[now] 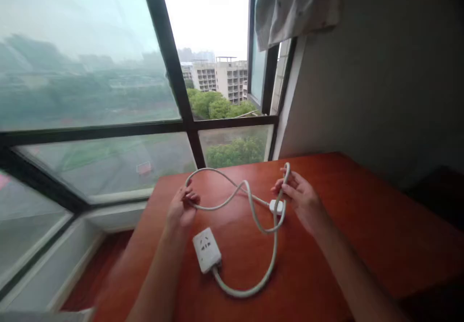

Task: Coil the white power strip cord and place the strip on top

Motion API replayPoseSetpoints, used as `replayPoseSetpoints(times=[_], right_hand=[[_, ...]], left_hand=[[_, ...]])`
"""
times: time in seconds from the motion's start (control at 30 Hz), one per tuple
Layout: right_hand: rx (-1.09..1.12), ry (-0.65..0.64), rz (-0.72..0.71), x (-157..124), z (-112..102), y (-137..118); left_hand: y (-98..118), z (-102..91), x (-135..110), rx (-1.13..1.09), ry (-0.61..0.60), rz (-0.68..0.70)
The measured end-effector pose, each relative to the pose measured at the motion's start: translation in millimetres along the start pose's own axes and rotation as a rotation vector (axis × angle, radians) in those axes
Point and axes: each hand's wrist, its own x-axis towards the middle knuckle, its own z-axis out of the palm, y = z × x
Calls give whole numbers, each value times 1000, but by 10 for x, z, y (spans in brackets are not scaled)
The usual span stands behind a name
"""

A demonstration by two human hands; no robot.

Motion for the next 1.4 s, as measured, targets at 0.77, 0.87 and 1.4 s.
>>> replayPoseSetpoints(times=[0.77,0.87,1.4], right_hand=[[-655,-143,168,516,84,790],[-683,-131,90,421,110,676],[-68,-156,105,-295,55,-874]], left_hand=[[285,551,-288,91,-309,456],[256,736,-265,147,-315,446],[37,1236,-265,389,-633,282]])
